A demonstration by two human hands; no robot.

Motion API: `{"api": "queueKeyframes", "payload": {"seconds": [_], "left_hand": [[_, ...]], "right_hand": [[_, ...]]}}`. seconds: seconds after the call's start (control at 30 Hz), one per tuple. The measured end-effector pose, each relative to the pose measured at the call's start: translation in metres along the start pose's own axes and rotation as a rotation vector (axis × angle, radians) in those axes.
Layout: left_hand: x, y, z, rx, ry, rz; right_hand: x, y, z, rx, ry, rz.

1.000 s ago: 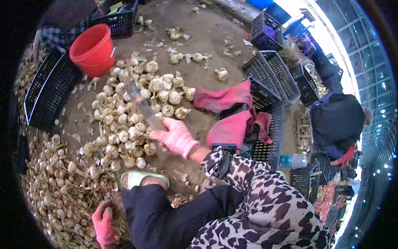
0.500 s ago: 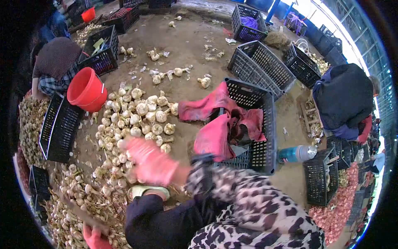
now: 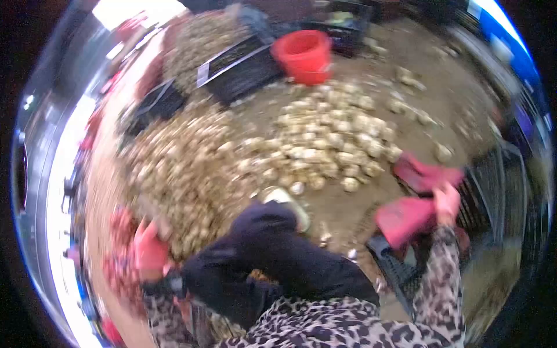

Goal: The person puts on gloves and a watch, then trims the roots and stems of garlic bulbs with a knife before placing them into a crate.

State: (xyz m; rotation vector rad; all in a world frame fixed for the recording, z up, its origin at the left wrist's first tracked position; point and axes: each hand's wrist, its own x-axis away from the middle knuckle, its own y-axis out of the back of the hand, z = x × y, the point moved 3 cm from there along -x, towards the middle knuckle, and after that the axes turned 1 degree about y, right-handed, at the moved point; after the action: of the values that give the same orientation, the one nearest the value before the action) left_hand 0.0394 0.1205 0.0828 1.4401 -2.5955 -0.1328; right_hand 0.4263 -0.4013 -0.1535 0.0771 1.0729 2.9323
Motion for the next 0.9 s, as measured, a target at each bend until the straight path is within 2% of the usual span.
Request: {"api": "queueKeyframes", "payload": {"seconds": [0.03,0.07,0.1,0.13,0.17,0.2,0.23,0.27,0.3,0.33,0.37,0.4,0.47,0.5,0.57,0.6,0.63,0.67,0.8,0.83,0.9], "left_hand": [[-0.007,0.031,0.022,0.06,-0.041,0.055],[0.001,0.035,0.019,0.265,0.022,0.001],[0.003,0.054,0.027,0.297,-0.017,-0.092],[0.006,0.072,0.034,0.315,-0.011,-0.157],[0.009,0.093,0.042,0.334,0.032,-0.192],[0.015,0.106,0.047,0.335,0.051,-0.299],[0.015,0.12,0.06,0.413,0.032,-0.319],[0.017,0.133,0.071,0.446,0.052,-0.364],[0.019,0.142,0.082,0.477,0.077,-0.394],[0.018,0.149,0.097,0.495,0.084,-0.392],[0.015,0.157,0.114,0.554,0.113,-0.468],[0.014,0.163,0.129,0.62,0.146,-0.544],[0.014,0.173,0.144,0.677,0.169,-0.491],[0.016,0.176,0.152,0.72,0.185,-0.456],[0.018,0.181,0.155,0.719,0.199,-0.505],[0.019,0.189,0.158,0.654,0.161,-0.494],[0.02,0.194,0.156,0.578,0.133,-0.479],[0.026,0.182,0.134,0.48,0.136,-0.534],[0.011,0.177,0.135,0.422,0.041,-0.467],[0.004,0.175,0.135,0.342,-0.019,-0.46],[-0.01,0.165,0.138,0.182,0.007,-0.478]], "right_hand": [[0.0,0.01,-0.012,0.056,0.014,-0.052],[-0.007,0.017,-0.04,-0.32,-0.052,0.029],[-0.003,0.031,-0.05,-0.26,-0.193,-0.019],[0.002,0.04,-0.06,-0.216,-0.032,-0.106],[0.009,0.049,-0.073,-0.174,-0.09,-0.002],[0.036,0.052,-0.043,-0.07,-0.268,0.112],[0.051,0.034,-0.051,-0.102,0.182,0.071],[0.066,0.013,-0.047,-0.151,-0.111,0.332],[0.083,-0.007,-0.024,0.279,0.148,0.301],[0.092,-0.02,-0.013,0.511,0.11,0.17],[0.074,-0.025,-0.039,0.304,0.233,0.046],[0.068,-0.018,-0.032,0.319,0.243,0.026],[0.06,-0.013,-0.022,0.19,-0.153,0.106],[0.063,-0.002,-0.012,0.161,-0.08,0.078],[0.072,0.039,0.013,0.19,-0.007,-0.028],[0.057,0.073,-0.013,0.178,-0.021,-0.145],[0.063,0.103,0.005,0.202,-0.167,-0.197],[0.063,0.133,-0.009,0.031,-0.173,-0.202],[0.082,0.108,0.04,-0.074,-0.057,-0.05],[0.087,0.098,0.056,-0.114,-0.025,-0.009],[0.087,0.075,0.096,-0.197,0.034,0.052]]}}
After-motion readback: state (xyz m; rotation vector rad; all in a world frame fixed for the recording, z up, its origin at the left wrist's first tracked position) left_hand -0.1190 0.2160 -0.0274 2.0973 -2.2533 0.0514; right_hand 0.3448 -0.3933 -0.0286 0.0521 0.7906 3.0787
